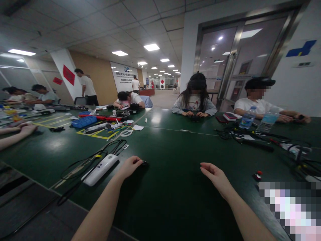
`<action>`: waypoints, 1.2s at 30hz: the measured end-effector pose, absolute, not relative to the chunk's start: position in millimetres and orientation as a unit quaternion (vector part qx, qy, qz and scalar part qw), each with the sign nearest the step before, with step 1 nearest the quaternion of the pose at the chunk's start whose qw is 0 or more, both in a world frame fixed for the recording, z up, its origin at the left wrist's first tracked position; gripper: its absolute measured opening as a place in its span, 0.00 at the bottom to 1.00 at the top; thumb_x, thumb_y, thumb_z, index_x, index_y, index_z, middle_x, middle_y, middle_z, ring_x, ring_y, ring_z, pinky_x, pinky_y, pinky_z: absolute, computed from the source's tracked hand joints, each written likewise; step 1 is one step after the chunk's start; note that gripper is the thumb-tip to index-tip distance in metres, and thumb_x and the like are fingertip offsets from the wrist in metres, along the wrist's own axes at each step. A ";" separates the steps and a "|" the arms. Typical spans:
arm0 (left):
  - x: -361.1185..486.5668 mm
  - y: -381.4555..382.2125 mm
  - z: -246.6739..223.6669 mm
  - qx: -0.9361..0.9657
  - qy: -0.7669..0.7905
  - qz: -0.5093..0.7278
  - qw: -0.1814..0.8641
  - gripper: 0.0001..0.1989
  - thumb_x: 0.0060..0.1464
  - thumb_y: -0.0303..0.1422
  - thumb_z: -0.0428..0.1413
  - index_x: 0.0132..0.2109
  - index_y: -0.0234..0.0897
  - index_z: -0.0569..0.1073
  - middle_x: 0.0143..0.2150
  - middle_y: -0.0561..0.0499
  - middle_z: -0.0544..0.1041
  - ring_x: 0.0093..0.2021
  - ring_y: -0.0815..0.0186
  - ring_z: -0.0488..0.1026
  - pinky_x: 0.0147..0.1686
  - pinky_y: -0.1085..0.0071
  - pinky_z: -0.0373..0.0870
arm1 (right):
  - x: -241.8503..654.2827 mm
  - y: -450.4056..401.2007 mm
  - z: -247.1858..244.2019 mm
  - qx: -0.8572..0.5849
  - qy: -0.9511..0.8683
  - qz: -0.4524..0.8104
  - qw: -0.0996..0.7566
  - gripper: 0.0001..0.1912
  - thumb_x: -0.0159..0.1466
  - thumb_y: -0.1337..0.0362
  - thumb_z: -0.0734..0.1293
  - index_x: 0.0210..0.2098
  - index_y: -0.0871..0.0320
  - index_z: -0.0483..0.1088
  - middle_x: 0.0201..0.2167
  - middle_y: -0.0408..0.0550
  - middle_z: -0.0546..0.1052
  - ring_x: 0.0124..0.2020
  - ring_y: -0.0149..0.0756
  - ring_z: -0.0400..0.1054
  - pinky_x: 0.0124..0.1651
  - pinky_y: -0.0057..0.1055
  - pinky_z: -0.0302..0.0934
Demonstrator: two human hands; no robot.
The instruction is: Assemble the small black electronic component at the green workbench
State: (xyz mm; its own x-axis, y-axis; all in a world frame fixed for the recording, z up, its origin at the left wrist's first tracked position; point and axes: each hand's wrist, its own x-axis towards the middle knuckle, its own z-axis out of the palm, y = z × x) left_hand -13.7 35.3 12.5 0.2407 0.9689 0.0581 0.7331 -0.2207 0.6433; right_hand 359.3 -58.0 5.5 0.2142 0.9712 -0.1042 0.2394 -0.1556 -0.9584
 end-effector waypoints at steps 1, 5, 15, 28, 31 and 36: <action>-13.2 35.2 12.9 0.743 0.576 0.232 0.250 0.19 0.47 0.46 0.45 0.34 0.37 0.71 0.31 0.51 0.73 0.33 0.64 0.69 0.32 0.72 0.61 | 360.3 -57.2 3.7 -0.638 -0.476 0.411 0.445 0.17 0.51 0.57 0.65 0.41 0.52 0.68 0.40 0.45 0.73 0.45 0.40 0.65 0.47 0.35 0.58; -11.8 36.4 12.7 0.734 0.590 0.237 0.238 0.19 0.48 0.47 0.44 0.32 0.37 0.70 0.29 0.52 0.73 0.31 0.65 0.68 0.30 0.73 0.60 | 363.1 -55.8 0.1 -0.637 -0.481 0.410 0.441 0.19 0.51 0.56 0.65 0.41 0.52 0.68 0.41 0.45 0.73 0.45 0.40 0.64 0.46 0.35 0.59; -18.1 41.7 4.0 0.733 0.556 0.264 0.290 0.19 0.48 0.46 0.45 0.34 0.37 0.70 0.30 0.53 0.73 0.32 0.66 0.68 0.32 0.74 0.60 | 359.7 -58.8 7.9 -0.648 -0.474 0.408 0.434 0.19 0.50 0.56 0.65 0.41 0.53 0.68 0.41 0.46 0.73 0.46 0.42 0.64 0.46 0.36 0.59; -21.1 38.6 10.4 0.737 0.537 0.239 0.333 0.18 0.47 0.45 0.46 0.34 0.36 0.71 0.30 0.52 0.73 0.33 0.65 0.68 0.35 0.72 0.61 | 361.0 -56.9 5.3 -0.649 -0.479 0.406 0.429 0.19 0.50 0.55 0.65 0.41 0.53 0.67 0.41 0.46 0.73 0.46 0.40 0.64 0.47 0.35 0.59; -25.7 40.8 7.4 0.742 0.528 0.227 0.346 0.18 0.47 0.45 0.46 0.36 0.36 0.70 0.33 0.51 0.73 0.35 0.65 0.68 0.36 0.72 0.62 | 361.9 -56.7 4.0 -0.650 -0.477 0.407 0.429 0.19 0.51 0.55 0.65 0.42 0.53 0.67 0.42 0.46 0.72 0.46 0.40 0.64 0.47 0.35 0.59; -31.0 42.3 3.9 0.758 0.509 0.224 0.340 0.17 0.49 0.43 0.45 0.37 0.36 0.70 0.35 0.50 0.73 0.36 0.65 0.67 0.39 0.70 0.62 | 362.4 -56.5 3.6 -0.647 -0.474 0.411 0.432 0.20 0.50 0.55 0.65 0.42 0.53 0.67 0.42 0.46 0.73 0.46 0.41 0.64 0.47 0.36 0.59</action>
